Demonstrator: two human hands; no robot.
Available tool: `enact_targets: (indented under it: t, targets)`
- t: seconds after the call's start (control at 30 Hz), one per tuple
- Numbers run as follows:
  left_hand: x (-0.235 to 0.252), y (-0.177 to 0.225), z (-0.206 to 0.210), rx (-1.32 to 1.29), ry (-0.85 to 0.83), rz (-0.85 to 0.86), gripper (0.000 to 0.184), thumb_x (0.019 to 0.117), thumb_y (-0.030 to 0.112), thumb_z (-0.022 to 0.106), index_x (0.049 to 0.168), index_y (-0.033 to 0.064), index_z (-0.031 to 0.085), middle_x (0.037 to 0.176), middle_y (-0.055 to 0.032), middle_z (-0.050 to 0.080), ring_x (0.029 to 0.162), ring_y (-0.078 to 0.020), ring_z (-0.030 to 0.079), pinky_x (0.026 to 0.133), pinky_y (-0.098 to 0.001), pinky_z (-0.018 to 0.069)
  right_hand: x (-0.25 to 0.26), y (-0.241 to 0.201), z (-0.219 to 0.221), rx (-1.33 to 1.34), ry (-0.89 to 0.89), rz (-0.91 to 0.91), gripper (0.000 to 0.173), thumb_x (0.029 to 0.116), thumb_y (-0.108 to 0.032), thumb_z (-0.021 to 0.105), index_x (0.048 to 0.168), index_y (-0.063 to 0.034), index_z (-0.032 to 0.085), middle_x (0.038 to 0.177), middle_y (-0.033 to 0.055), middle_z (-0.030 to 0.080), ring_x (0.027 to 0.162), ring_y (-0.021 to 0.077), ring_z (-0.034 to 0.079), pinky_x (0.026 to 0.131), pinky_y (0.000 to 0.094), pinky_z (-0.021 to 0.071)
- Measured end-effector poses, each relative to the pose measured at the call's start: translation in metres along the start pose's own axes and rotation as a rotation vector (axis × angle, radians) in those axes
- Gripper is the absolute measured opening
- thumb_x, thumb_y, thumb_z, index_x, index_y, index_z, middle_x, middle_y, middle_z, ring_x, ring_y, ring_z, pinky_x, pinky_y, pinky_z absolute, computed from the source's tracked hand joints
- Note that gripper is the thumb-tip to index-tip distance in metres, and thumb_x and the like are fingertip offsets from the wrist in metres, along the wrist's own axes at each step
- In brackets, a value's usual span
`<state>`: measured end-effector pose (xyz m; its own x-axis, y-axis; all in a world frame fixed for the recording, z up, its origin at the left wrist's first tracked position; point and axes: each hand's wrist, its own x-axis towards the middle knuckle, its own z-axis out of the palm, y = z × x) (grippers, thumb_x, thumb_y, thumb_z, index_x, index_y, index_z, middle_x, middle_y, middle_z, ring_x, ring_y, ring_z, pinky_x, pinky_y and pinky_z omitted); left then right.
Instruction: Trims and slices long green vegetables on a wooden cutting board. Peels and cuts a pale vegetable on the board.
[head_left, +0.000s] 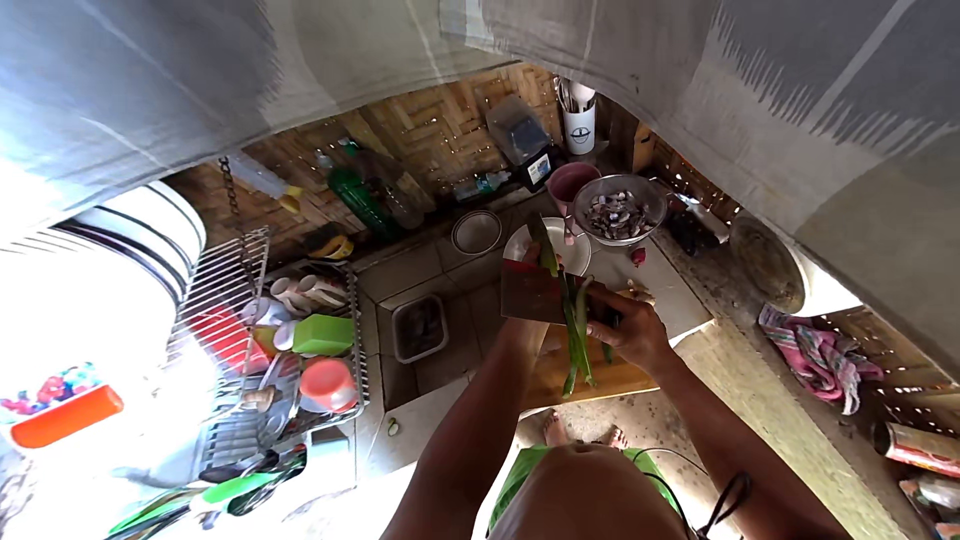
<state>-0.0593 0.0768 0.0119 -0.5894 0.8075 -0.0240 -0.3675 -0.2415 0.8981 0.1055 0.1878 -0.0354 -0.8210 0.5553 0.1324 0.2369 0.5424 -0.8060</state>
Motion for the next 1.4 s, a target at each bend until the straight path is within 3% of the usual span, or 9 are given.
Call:
enact_targets:
  t: [0.23,0.4,0.7,0.83,0.93,1.0,1.13,1.23,1.4]
  targets:
    - [0.036,-0.018,-0.019,-0.319,0.100,-0.091,0.033,0.1102,0.038,0.042,0.114,0.0115,0.062,0.093,-0.0031,0.069,0.081,-0.0111,0.069,0.073,-0.0258,0.0589,0.001,-0.006,-0.001,-0.015,0.011,0.010,0.077,0.0829,-0.080,0.059,0.142,-0.0323,0.063,0.114,0.0047,0.075,0.098,0.0227,0.072,0.085,0.0544,0.0572]
    - [0.000,-0.008,-0.001,0.030,0.159,-0.093,0.033,0.1116,0.027,0.039,0.137,0.0140,0.055,0.111,-0.0055,0.067,0.094,-0.0121,0.065,0.083,-0.0298,0.0558,0.006,0.000,-0.001,0.019,0.014,0.017,0.075,0.0841,-0.079,0.060,0.142,-0.0311,0.063,0.103,0.0040,0.076,0.089,0.0198,0.071,0.082,0.0515,0.0576]
    - [-0.003,0.024,0.037,-0.090,0.075,-0.136,0.044,0.1123,0.041,0.026,0.110,0.0172,0.063,0.084,0.0001,0.064,0.068,-0.0070,0.061,0.061,-0.0222,0.0532,0.001,0.006,-0.006,0.048,0.002,-0.039,0.075,0.0846,-0.079,0.060,0.140,-0.0282,0.065,0.104,0.0029,0.076,0.090,0.0170,0.071,0.083,0.0495,0.0582]
    - [-0.007,0.029,0.043,-0.056,0.093,-0.178,0.047,0.1110,0.050,0.027,0.113,0.0188,0.063,0.091,-0.0009,0.064,0.075,-0.0100,0.063,0.064,-0.0257,0.0539,0.001,0.005,-0.007,0.045,0.003,-0.042,0.077,0.0842,-0.080,0.058,0.139,-0.0267,0.066,0.101,0.0034,0.076,0.088,0.0171,0.071,0.082,0.0494,0.0583]
    - [-0.001,0.017,0.024,-0.085,-0.118,-0.059,0.044,0.1123,0.044,0.026,0.122,0.0170,0.059,0.096,-0.0007,0.067,0.079,-0.0070,0.066,0.065,-0.0220,0.0561,0.002,0.004,-0.009,0.036,-0.001,-0.034,0.076,0.0840,-0.080,0.059,0.141,-0.0290,0.065,0.104,0.0041,0.076,0.092,0.0182,0.071,0.084,0.0504,0.0581]
    - [-0.007,0.031,0.045,-0.073,0.114,-0.167,0.041,0.1117,0.044,0.028,0.113,0.0196,0.061,0.089,-0.0001,0.062,0.072,-0.0088,0.061,0.062,-0.0243,0.0529,0.003,0.003,-0.009,0.025,-0.004,-0.023,0.076,0.0836,-0.080,0.059,0.142,-0.0305,0.064,0.106,0.0044,0.076,0.094,0.0193,0.072,0.085,0.0511,0.0578]
    - [0.019,-0.013,-0.007,-0.235,-0.023,-0.088,0.036,0.1092,0.046,0.040,0.126,0.0231,0.062,0.104,0.0026,0.068,0.082,-0.0061,0.067,0.067,-0.0231,0.0580,0.003,0.001,-0.007,0.008,0.017,-0.032,0.075,0.0840,-0.079,0.060,0.141,-0.0304,0.065,0.106,0.0056,0.076,0.094,0.0210,0.072,0.085,0.0522,0.0576]
    - [0.015,-0.013,-0.006,-0.246,-0.039,-0.109,0.035,0.1088,0.047,0.041,0.118,0.0226,0.064,0.096,0.0034,0.069,0.079,-0.0057,0.067,0.067,-0.0241,0.0584,0.004,0.001,-0.006,0.027,0.023,-0.040,0.074,0.0842,-0.077,0.061,0.141,-0.0305,0.064,0.104,0.0051,0.076,0.092,0.0198,0.072,0.083,0.0514,0.0579]
    - [0.004,-0.014,-0.001,-0.154,0.007,-0.072,0.028,0.1110,0.031,0.039,0.134,0.0247,0.054,0.111,0.0014,0.066,0.091,-0.0093,0.065,0.077,-0.0280,0.0576,0.007,0.001,-0.006,0.033,0.039,-0.056,0.073,0.0848,-0.076,0.061,0.141,-0.0299,0.065,0.104,0.0055,0.076,0.090,0.0202,0.071,0.082,0.0510,0.0579]
